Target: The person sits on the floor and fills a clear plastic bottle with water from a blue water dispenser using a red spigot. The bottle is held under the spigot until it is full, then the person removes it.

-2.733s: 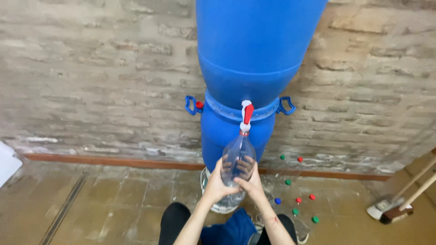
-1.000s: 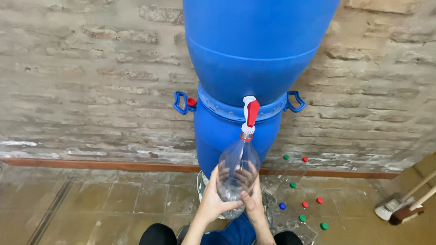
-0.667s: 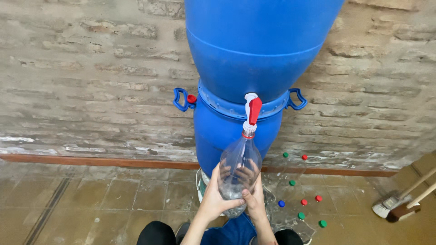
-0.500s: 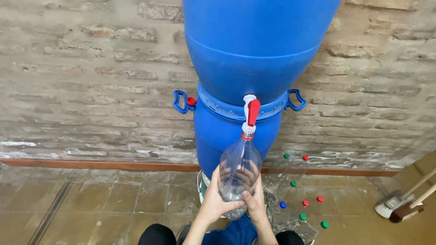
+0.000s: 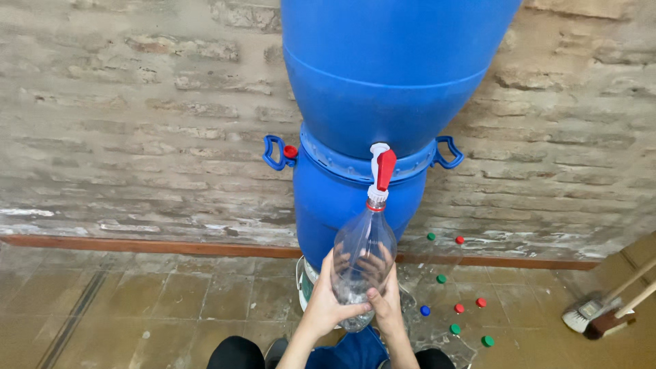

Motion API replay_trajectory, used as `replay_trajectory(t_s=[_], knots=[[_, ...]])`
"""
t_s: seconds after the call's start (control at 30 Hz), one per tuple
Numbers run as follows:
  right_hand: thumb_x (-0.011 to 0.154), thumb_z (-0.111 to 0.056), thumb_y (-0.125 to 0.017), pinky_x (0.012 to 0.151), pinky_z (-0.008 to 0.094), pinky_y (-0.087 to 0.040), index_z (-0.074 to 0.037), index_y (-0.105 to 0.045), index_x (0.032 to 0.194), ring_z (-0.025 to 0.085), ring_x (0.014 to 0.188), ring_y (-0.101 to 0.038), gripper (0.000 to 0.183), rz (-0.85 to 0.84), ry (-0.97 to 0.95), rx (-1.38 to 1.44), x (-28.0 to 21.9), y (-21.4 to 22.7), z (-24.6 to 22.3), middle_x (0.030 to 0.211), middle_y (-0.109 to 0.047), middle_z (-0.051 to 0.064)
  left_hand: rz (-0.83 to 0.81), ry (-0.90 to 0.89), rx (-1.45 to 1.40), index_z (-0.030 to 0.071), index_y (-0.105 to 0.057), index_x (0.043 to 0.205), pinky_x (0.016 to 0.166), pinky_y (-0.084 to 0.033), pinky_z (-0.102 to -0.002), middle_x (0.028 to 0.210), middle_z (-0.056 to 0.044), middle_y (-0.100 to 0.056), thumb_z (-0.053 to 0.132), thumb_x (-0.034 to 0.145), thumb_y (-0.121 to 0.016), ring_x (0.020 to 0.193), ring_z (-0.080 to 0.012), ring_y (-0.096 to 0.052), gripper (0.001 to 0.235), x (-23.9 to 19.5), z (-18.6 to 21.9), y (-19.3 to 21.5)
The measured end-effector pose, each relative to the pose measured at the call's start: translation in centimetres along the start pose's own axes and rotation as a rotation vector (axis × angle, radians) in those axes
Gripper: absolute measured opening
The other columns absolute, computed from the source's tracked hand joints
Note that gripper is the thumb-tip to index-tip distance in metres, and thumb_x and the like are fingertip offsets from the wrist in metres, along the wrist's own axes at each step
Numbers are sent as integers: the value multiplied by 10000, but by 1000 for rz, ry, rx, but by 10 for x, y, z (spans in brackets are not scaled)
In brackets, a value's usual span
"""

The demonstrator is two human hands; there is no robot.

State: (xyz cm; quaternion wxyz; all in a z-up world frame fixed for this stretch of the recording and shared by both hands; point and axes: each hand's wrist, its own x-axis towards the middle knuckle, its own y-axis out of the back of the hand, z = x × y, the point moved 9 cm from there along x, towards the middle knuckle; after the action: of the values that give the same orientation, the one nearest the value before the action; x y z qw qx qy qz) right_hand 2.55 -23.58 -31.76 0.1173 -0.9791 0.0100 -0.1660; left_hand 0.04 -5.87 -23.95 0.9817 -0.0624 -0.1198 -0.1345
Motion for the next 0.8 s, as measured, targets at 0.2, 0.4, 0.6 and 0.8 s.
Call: replay_trajectory(t_s=[0.2,0.4,0.6,0.8], knots=[[913,-726,-967,1286,608,-645,-135,-324,1923,427,1599,-719,1335,-21,42,55,1,-2,-1,1739,-675,239,21,27,16,181,-313,1902,1353,-613,-478,1800,-119,-635,313,767,-1161,1670,-296,-668,1422,4,-23,3],[880,-762,-967,1305,584,-617,-136,-335,1926,414,1611,-707,1373,0,11,42,-2,-3,-8,1741,-672,244,44,4,30,183,-373,1880,1324,-618,-460,1759,-118,-647,348,767,-1158,1635,-295,-688,1371,5,-30,4],[883,-805,-928,1307,571,-606,-145,-332,1932,396,1598,-728,1375,4,8,-14,-1,1,-3,1737,-682,214,55,24,26,183,-369,1885,1346,-607,-471,1757,-111,-668,292,738,-1172,1654,-298,-689,1404,4,-32,4],[918,-715,-995,1305,581,-625,-121,-316,1927,410,1627,-688,1354,-31,52,87,0,-1,-3,1728,-665,238,65,6,25,181,-403,1866,1319,-625,-450,1726,-113,-687,335,739,-1173,1634,-288,-713,1374,6,-34,5]])
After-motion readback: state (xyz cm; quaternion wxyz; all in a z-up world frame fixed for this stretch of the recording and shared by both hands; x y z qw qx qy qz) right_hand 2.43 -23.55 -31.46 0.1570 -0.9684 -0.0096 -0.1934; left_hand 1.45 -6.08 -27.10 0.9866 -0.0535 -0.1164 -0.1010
